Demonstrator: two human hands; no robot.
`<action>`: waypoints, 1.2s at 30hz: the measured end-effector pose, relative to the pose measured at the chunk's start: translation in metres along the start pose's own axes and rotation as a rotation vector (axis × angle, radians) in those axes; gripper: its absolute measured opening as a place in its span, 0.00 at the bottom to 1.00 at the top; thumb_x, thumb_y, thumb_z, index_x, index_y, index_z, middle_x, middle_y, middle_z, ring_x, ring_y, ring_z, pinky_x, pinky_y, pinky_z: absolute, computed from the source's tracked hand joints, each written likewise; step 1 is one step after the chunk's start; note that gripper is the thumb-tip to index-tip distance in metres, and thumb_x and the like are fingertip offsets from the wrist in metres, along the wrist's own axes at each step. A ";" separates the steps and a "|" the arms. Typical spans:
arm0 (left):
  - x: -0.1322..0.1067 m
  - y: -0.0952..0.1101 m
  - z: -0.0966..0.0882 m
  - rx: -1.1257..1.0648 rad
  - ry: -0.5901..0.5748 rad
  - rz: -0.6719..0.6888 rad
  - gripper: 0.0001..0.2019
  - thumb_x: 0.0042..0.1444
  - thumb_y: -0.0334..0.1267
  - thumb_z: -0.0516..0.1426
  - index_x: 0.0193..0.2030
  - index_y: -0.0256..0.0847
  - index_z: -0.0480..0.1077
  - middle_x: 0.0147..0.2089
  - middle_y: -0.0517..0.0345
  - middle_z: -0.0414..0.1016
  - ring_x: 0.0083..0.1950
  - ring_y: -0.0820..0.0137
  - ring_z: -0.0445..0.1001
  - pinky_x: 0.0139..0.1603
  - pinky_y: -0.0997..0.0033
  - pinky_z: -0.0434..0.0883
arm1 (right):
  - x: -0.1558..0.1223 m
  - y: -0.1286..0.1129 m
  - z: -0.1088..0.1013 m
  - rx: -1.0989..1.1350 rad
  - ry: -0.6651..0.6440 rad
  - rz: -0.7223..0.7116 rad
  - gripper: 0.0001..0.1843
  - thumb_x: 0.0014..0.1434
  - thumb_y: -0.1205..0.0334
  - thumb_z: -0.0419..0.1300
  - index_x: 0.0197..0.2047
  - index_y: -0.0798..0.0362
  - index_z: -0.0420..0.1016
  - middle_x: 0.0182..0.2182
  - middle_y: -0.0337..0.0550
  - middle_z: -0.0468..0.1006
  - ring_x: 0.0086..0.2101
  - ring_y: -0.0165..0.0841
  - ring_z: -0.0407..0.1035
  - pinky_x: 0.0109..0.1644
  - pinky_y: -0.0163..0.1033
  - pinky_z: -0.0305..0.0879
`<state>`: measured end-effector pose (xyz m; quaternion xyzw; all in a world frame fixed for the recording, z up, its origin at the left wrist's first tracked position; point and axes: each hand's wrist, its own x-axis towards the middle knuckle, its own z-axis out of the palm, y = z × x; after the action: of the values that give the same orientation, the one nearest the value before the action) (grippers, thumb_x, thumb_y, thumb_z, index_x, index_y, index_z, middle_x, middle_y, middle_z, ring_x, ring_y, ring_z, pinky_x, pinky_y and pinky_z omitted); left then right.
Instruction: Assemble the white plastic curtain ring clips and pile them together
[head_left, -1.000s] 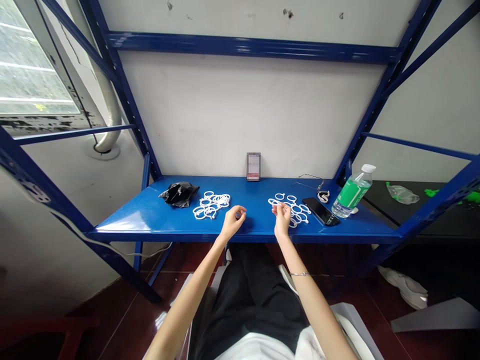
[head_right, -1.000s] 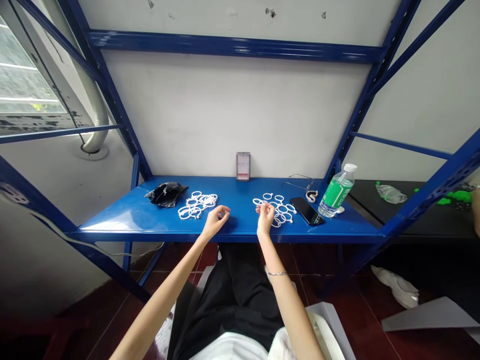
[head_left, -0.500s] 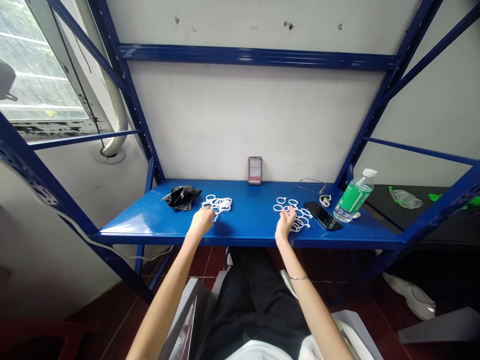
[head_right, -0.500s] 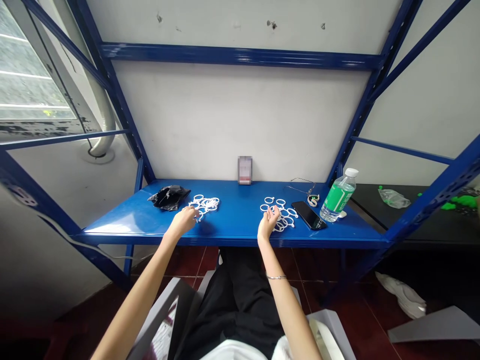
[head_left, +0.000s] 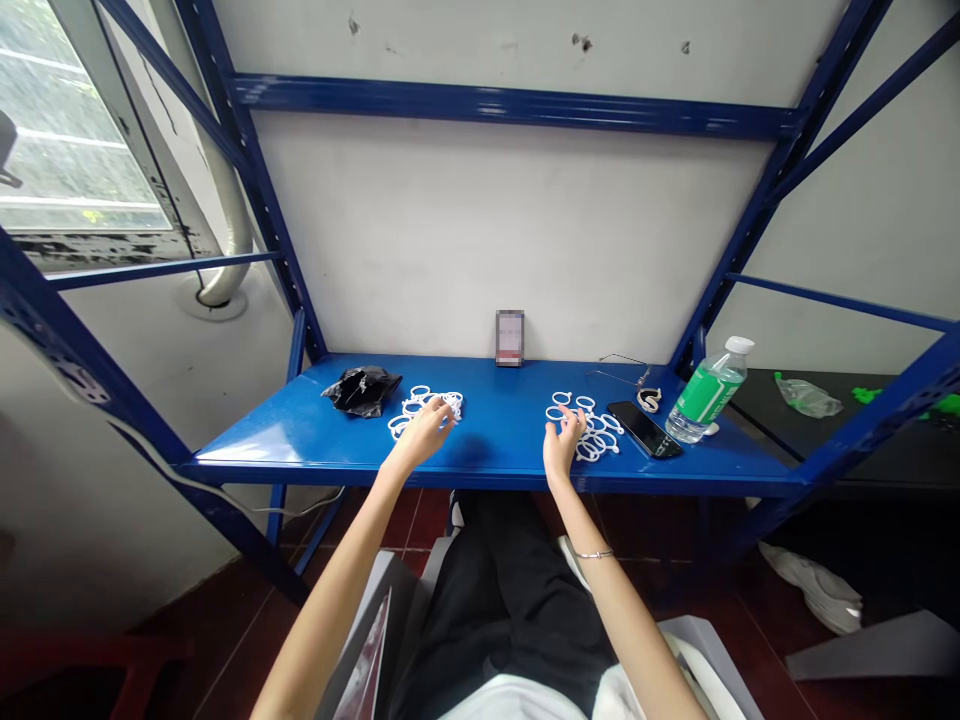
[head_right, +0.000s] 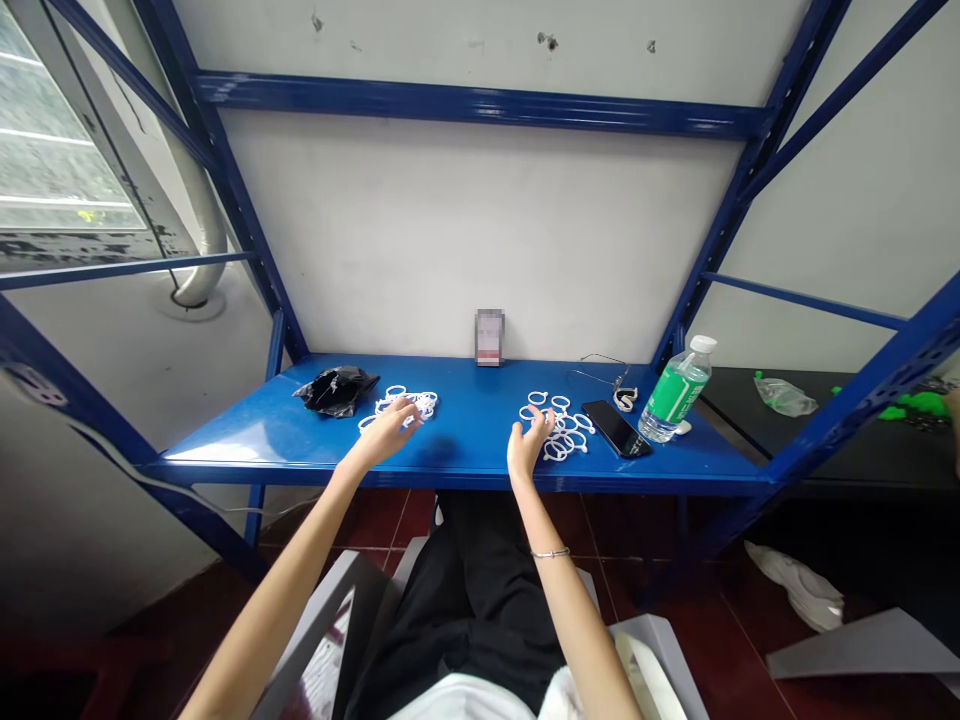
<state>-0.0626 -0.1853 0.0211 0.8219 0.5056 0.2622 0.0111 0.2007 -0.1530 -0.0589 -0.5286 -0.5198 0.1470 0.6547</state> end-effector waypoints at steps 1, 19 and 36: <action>0.001 0.005 0.005 -0.082 0.024 0.058 0.09 0.62 0.36 0.48 0.40 0.38 0.68 0.49 0.46 0.68 0.48 0.61 0.70 0.46 0.62 0.71 | 0.000 -0.003 0.000 0.011 0.029 0.018 0.19 0.56 0.61 0.49 0.50 0.52 0.65 0.63 0.54 0.50 0.58 0.47 0.56 0.56 0.51 0.62; 0.004 0.035 0.076 -0.587 0.066 0.033 0.15 0.58 0.48 0.54 0.47 0.42 0.65 0.46 0.54 0.73 0.45 0.67 0.73 0.42 0.70 0.70 | -0.009 -0.045 0.002 0.154 -0.687 -0.250 0.08 0.57 0.59 0.59 0.39 0.50 0.74 0.36 0.42 0.77 0.37 0.35 0.73 0.42 0.40 0.70; 0.004 0.037 0.066 -0.865 0.015 -0.112 0.21 0.58 0.55 0.53 0.35 0.37 0.73 0.32 0.53 0.79 0.34 0.65 0.77 0.40 0.69 0.72 | -0.003 -0.033 0.001 0.352 -0.613 0.030 0.15 0.57 0.47 0.60 0.36 0.51 0.74 0.28 0.42 0.77 0.31 0.37 0.74 0.36 0.40 0.73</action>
<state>-0.0017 -0.1840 -0.0235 0.7110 0.3929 0.4550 0.3648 0.1869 -0.1676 -0.0322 -0.3464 -0.6510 0.3958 0.5472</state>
